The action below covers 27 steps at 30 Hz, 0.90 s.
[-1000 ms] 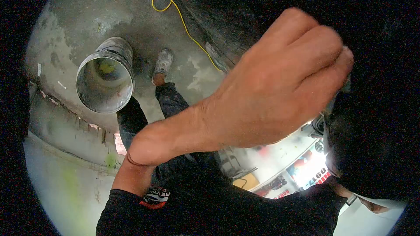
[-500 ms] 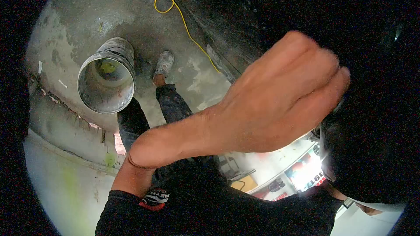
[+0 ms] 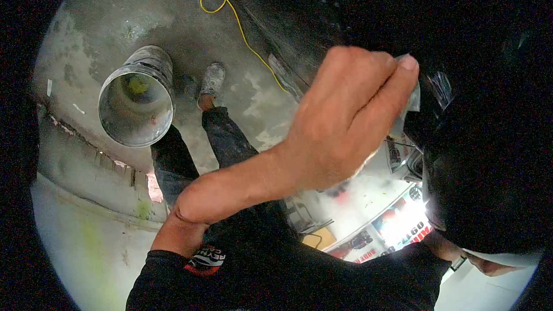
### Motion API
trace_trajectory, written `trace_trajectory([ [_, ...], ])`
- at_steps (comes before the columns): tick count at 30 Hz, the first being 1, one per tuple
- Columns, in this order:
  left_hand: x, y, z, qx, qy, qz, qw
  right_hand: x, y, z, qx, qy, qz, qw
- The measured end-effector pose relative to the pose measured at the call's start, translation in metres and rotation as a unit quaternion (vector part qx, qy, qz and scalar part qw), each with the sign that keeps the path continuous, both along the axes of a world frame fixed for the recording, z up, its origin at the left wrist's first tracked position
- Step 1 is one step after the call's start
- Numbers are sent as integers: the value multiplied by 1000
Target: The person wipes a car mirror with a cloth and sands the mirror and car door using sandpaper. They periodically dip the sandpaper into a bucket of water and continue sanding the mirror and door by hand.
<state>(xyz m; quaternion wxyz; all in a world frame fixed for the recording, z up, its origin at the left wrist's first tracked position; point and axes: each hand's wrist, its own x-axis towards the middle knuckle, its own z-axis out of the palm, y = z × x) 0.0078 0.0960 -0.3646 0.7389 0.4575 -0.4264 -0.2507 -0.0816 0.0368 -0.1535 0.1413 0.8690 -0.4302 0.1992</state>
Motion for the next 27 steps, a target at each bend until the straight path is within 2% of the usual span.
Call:
trace_trajectory([
  [4, -8, 6, 25, -5, 42, 24, 999, 0, -1, 1, -3, 3, 5, 1000],
  [9, 2, 2, -3, 15, 10, -9, 1000, 2, -1, 8, -15, 26, 11, 999],
  [12, 9, 4, 2, 50, 173, -43, 983, 0, -2, 8, -34, 46, 12, 998],
  [16, 16, 19, 42, 88, 404, -153, 898, -18, -1, 25, -114, 123, 35, 985],
  [18, 6, 33, 58, 113, 446, -163, 873, -4, 5, 3, -59, -84, -35, 994],
  [19, 5, 39, 56, 127, 443, -182, 868, -6, 4, 6, -40, -55, -16, 998],
  [22, 10, 40, 64, 105, 403, -134, 899, 3, 6, -3, 50, -211, -29, 976],
  [24, 14, 20, 62, 82, 342, -64, 934, -9, 5, 4, 107, -216, 9, 970],
  [26, 27, -1, 62, 37, 335, -23, 941, -11, 4, 2, 109, -242, -2, 964],
  [27, 30, 1, 64, 49, 312, -23, 948, -12, 5, 2, 109, -242, -6, 964],
])
